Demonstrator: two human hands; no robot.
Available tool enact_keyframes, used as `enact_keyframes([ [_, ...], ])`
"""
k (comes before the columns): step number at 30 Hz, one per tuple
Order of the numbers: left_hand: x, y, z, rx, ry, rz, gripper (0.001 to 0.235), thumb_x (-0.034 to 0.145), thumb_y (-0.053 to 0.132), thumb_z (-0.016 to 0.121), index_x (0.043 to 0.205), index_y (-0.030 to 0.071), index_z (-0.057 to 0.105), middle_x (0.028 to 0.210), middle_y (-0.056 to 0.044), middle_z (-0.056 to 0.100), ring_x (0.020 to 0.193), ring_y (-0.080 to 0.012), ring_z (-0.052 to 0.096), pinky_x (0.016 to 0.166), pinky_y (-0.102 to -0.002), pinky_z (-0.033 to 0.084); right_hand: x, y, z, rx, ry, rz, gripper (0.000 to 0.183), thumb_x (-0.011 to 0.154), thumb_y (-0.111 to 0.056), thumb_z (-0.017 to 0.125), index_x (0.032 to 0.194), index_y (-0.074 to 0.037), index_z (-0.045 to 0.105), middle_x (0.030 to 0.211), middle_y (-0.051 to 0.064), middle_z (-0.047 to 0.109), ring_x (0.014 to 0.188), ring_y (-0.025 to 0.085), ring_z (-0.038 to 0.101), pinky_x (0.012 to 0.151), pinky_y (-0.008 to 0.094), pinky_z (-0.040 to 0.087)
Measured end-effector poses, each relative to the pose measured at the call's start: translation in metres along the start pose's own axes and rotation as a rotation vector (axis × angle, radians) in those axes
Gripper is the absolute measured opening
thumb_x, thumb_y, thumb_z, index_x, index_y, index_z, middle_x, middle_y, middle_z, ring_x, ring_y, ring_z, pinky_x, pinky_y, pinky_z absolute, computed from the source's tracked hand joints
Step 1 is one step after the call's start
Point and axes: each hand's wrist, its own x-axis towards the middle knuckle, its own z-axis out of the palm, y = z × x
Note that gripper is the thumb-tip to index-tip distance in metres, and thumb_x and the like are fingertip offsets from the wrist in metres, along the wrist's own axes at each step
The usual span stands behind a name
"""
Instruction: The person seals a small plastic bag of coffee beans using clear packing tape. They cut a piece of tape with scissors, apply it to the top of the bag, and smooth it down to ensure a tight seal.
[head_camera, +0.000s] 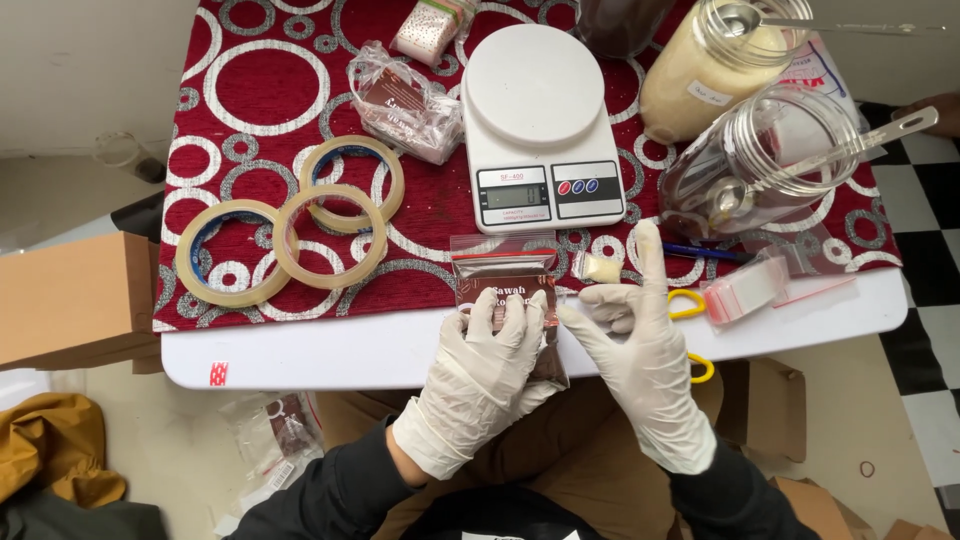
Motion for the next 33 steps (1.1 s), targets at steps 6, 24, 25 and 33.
enact_keyframes([
  [6, 0.000, -0.001, -0.001, -0.030, 0.067, -0.008, 0.077, 0.089, 0.066, 0.036, 0.135, 0.005, 0.048, 0.123, -0.013, 0.049, 0.111, -0.0343, 0.053, 0.074, -0.045, 0.046, -0.001, -0.002, 0.017, -0.018, 0.130, -0.095, 0.095, 0.078, -0.019, 0.076, 0.152, -0.018, 0.016, 0.087, -0.002, 0.064, 0.069, 0.009, 0.061, 0.077, 0.022, 0.052],
  [24, 0.001, -0.001, -0.001, -0.042, 0.043, -0.016, 0.081, 0.082, 0.068, 0.048, 0.136, 0.006, 0.045, 0.124, -0.012, 0.048, 0.109, -0.0332, 0.051, 0.077, -0.043, 0.046, -0.014, -0.001, 0.022, 0.059, 0.044, -0.385, 0.064, 0.095, 0.001, 0.048, 0.149, -0.005, 0.015, 0.121, 0.018, 0.058, 0.107, 0.021, 0.063, 0.100, 0.030, 0.050],
  [25, 0.001, -0.001, -0.001, -0.043, 0.044, -0.017, 0.081, 0.082, 0.068, 0.048, 0.136, 0.006, 0.045, 0.124, -0.012, 0.048, 0.109, -0.0332, 0.051, 0.077, -0.043, 0.046, -0.013, 0.000, 0.022, 0.057, 0.044, -0.386, 0.064, 0.095, 0.001, 0.048, 0.149, -0.005, 0.015, 0.121, 0.018, 0.058, 0.107, 0.021, 0.063, 0.100, 0.030, 0.050],
  [33, 0.000, 0.000, 0.001, -0.050, 0.073, -0.031, 0.081, 0.083, 0.067, 0.049, 0.135, 0.005, 0.045, 0.126, -0.013, 0.047, 0.111, -0.0330, 0.050, 0.075, -0.043, 0.045, -0.009, -0.001, 0.022, 0.077, 0.017, -0.294, 0.066, 0.095, 0.000, 0.047, 0.150, -0.013, 0.012, 0.112, 0.018, 0.062, 0.096, 0.019, 0.068, 0.094, 0.030, 0.053],
])
